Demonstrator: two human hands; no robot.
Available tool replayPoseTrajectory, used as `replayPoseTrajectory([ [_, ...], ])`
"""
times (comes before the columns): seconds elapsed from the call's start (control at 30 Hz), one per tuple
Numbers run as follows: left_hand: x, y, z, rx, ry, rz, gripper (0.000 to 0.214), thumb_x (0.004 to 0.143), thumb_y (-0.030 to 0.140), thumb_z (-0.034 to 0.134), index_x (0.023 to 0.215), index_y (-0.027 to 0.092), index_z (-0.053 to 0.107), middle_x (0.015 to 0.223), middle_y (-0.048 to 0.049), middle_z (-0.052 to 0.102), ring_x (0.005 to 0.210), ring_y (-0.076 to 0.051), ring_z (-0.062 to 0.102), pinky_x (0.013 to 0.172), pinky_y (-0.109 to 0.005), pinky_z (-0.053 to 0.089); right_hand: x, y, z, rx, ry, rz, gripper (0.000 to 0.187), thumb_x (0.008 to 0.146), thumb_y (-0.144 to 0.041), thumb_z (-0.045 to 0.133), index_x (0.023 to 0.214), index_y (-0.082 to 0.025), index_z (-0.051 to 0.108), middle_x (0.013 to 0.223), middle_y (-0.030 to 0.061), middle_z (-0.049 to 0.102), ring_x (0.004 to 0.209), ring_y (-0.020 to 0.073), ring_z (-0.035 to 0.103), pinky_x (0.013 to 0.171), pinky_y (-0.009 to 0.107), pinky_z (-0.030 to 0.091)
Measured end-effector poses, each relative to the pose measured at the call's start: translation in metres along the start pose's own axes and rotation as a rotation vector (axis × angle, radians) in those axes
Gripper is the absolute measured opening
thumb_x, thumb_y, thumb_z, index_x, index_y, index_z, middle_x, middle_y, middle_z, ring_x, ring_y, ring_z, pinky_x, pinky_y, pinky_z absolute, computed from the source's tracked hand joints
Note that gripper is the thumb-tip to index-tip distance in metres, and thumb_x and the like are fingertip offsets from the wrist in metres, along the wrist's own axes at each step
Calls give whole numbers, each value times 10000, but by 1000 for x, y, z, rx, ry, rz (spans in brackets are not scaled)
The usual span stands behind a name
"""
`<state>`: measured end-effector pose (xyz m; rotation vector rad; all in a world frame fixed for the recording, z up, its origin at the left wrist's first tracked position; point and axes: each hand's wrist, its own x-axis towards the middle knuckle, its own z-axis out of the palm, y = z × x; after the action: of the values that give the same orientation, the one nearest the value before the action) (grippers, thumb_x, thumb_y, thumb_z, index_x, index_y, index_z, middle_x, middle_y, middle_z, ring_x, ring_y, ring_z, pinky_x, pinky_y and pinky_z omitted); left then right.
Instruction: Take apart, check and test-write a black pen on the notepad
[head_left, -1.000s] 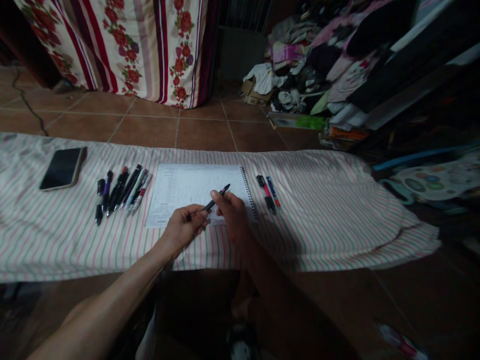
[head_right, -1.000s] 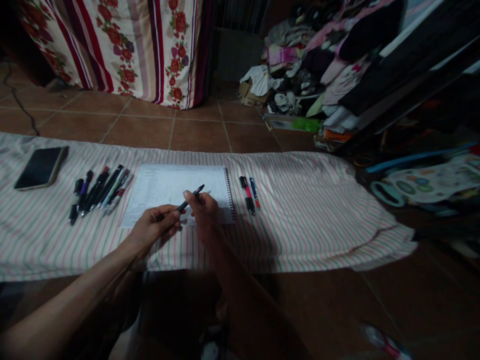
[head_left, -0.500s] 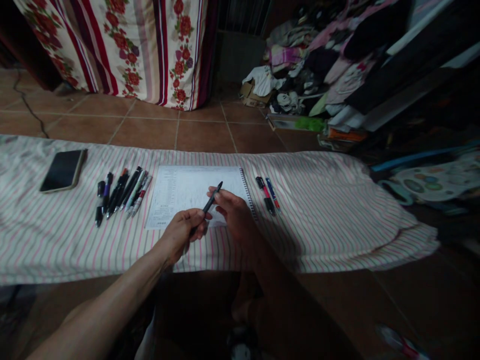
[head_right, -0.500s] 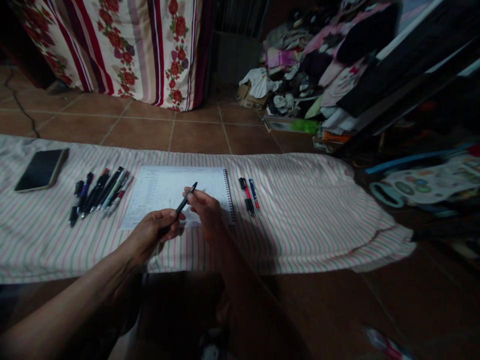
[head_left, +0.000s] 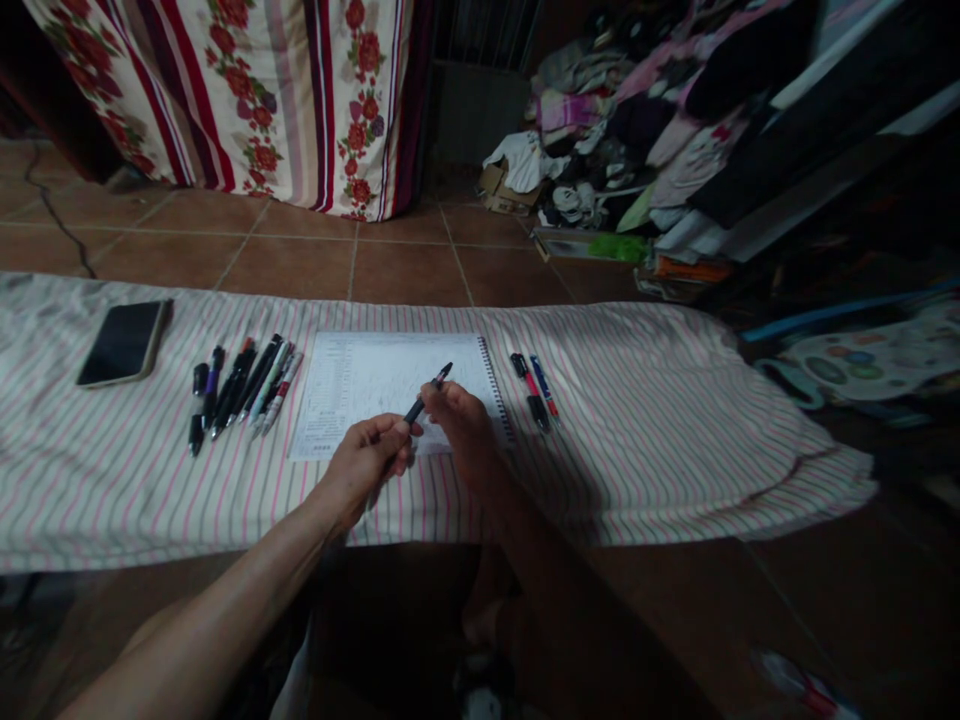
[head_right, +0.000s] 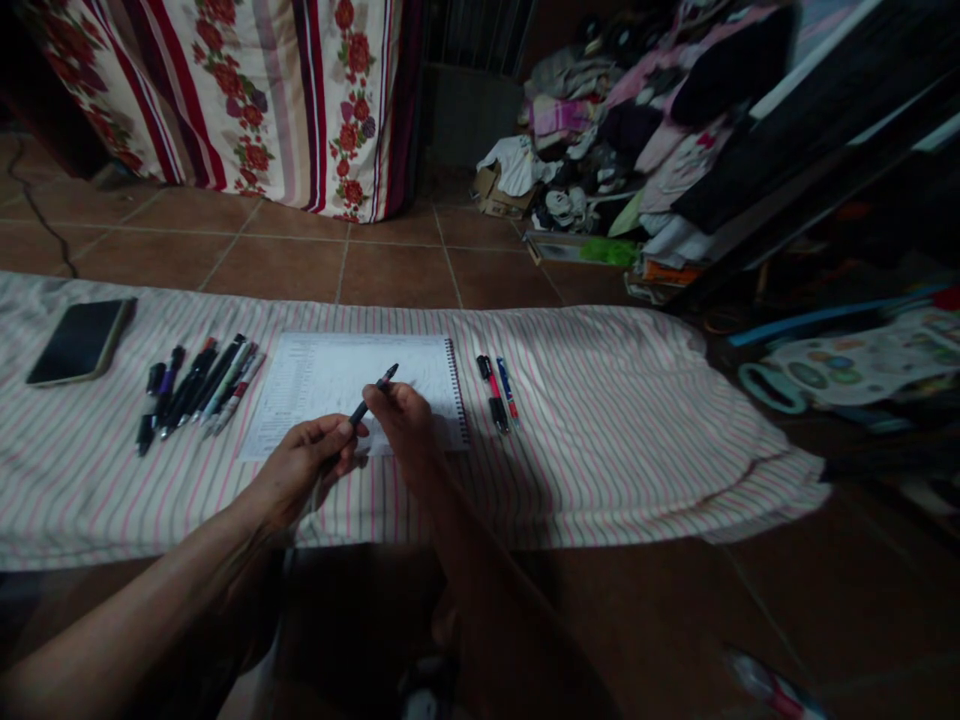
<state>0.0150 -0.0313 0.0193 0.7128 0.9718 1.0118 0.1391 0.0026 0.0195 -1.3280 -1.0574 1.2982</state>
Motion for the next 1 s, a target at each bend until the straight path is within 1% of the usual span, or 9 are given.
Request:
replayPoseTrajectory([
  [0.13, 0, 1, -2, -33, -40, -51, 212, 738, 321, 620, 707, 112, 609, 483, 50, 448, 409, -52, 353, 493, -240, 309, 1, 2, -4, 133, -125, 18, 369, 734, -501, 572, 962, -223, 656, 992, 49, 676, 844, 161, 578, 701, 286, 404],
  [0.2, 1, 2, -2, -52, -63, -67, 201, 740, 310, 610, 699, 114, 600, 474, 57, 422, 398, -51, 335, 470, -237, 279, 2, 3, -6, 168, -138, 31, 339, 733, -449, 595, 991, -241, 663, 1040, 42, 671, 887, 157, 574, 744, 289, 398],
  [0.37, 1, 1, -1, -38, -29, -55, 243, 720, 349, 637, 681, 115, 584, 480, 62, 387, 416, -51, 335, 446, -224, 217, 5, 5, -7, 188, -124, 55, 285, 682, -422, 652, 869, -209, 684, 866, 13, 677, 770, 130, 560, 719, 267, 391],
  [0.5, 1, -1, 0, 12, 3, -14, 248, 700, 355, 665, 695, 117, 598, 476, 56, 413, 436, -56, 362, 463, -220, 238, 5, 5, -3, 64, -22, -16, 294, 641, -458, 671, 644, -179, 578, 547, -54, 493, 529, 86, 409, 536, 237, 313],
  [0.6, 2, -2, 1, 27, 17, 10, 225, 696, 331, 677, 716, 117, 612, 470, 51, 441, 442, -62, 383, 499, -234, 291, 4, 2, 0, -13, 35, -29, 362, 611, -510, 667, 580, -188, 504, 497, -66, 427, 494, 84, 364, 499, 239, 284],
  [0.67, 2, -2, 1, 12, 11, 1, 227, 706, 337, 666, 714, 117, 611, 478, 48, 450, 436, -61, 387, 495, -237, 294, 3, 0, 0, -13, 5, -25, 380, 644, -557, 620, 630, -183, 555, 558, -36, 519, 544, 103, 444, 542, 250, 335],
  [0.73, 2, 0, 2, -21, 0, -22, 223, 722, 336, 644, 701, 117, 601, 484, 49, 449, 420, -54, 379, 479, -235, 286, 2, 0, -1, 42, -53, -7, 418, 707, -588, 549, 782, -185, 633, 733, 17, 642, 674, 135, 543, 634, 270, 391],
  [0.83, 1, 2, 2, -82, -22, -57, 186, 733, 293, 617, 683, 117, 588, 476, 55, 435, 393, -44, 355, 468, -234, 286, 3, 3, -5, 143, -119, 30, 405, 756, -539, 535, 986, -227, 653, 996, 50, 677, 874, 165, 590, 755, 297, 412],
  [1.0, 1, 4, 1, -97, -26, -78, 172, 738, 268, 587, 667, 111, 579, 460, 52, 415, 385, -46, 343, 431, -224, 229, 7, 11, -10, 212, -165, 32, 285, 711, -388, 642, 958, -251, 684, 1004, 21, 674, 913, 156, 584, 813, 296, 403],
])
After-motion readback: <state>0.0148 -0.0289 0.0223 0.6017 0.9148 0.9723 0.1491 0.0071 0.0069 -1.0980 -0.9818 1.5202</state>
